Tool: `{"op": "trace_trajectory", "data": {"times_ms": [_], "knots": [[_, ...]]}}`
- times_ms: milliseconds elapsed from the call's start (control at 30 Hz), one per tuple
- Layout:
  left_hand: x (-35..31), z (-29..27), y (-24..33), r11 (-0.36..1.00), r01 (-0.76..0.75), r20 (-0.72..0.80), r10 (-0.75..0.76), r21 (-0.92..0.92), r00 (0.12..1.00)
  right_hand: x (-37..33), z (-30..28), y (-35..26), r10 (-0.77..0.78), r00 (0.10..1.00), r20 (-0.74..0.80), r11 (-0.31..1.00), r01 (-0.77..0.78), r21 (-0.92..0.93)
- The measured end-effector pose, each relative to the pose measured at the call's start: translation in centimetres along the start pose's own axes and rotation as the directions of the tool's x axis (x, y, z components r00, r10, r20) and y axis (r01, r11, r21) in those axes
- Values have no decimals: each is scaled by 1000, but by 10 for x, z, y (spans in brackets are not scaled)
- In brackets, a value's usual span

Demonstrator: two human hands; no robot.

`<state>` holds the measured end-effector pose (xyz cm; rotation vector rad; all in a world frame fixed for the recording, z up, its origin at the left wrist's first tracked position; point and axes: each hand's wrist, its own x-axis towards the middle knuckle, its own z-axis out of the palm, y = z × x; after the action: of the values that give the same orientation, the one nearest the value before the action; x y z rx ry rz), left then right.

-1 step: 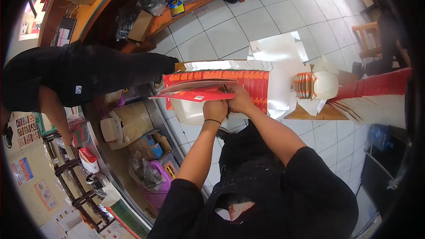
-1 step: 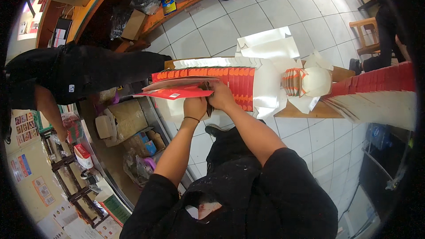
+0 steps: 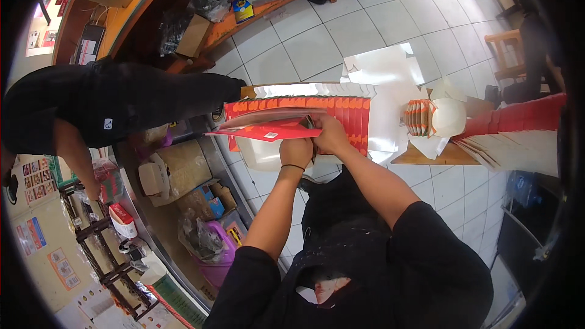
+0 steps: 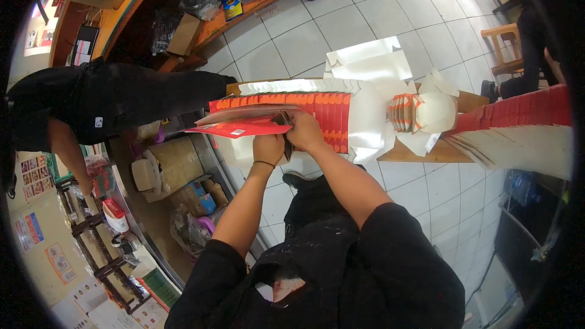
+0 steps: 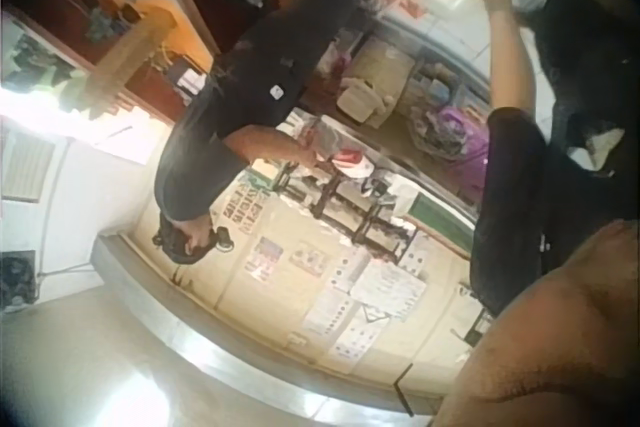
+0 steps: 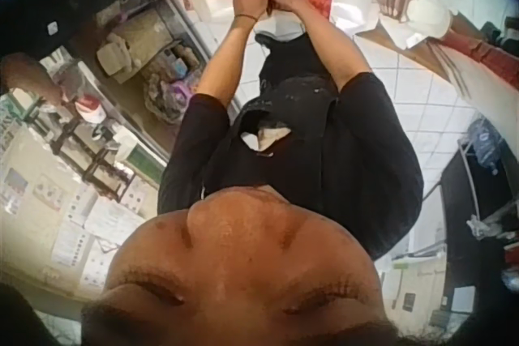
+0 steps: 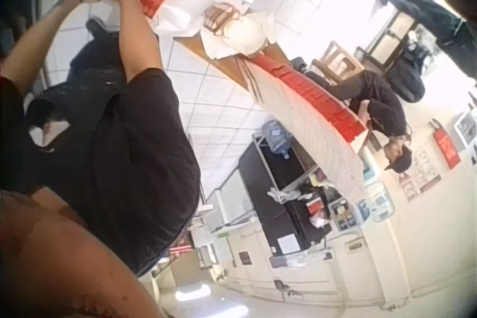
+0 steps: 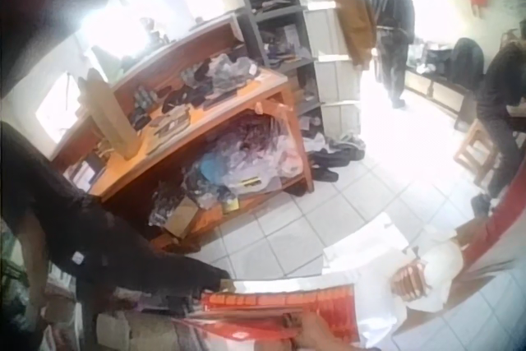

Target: The person assembles cardboard food boxes by hand, folding the flaps and stacking them on the counter.

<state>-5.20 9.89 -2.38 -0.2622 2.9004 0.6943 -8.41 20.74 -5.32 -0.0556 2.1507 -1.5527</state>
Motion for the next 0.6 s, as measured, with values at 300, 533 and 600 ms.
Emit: {"op": "trace_trajectory", "data": {"times_ms": [300, 533, 600], "knots": [[27, -4, -5, 991, 113, 243, -126, 69, 962, 2, 20, 18, -167, 966, -197, 976, 134, -171], [-42, -34, -8, 990, 136, -28, -136, -22, 990, -9, 22, 23, -86, 990, -115, 989, 99, 113], [-77, -38, -25, 987, 61, -214, -28, 150, 976, -21, 29, 19, -35, 996, -87, 992, 45, 114]]}}
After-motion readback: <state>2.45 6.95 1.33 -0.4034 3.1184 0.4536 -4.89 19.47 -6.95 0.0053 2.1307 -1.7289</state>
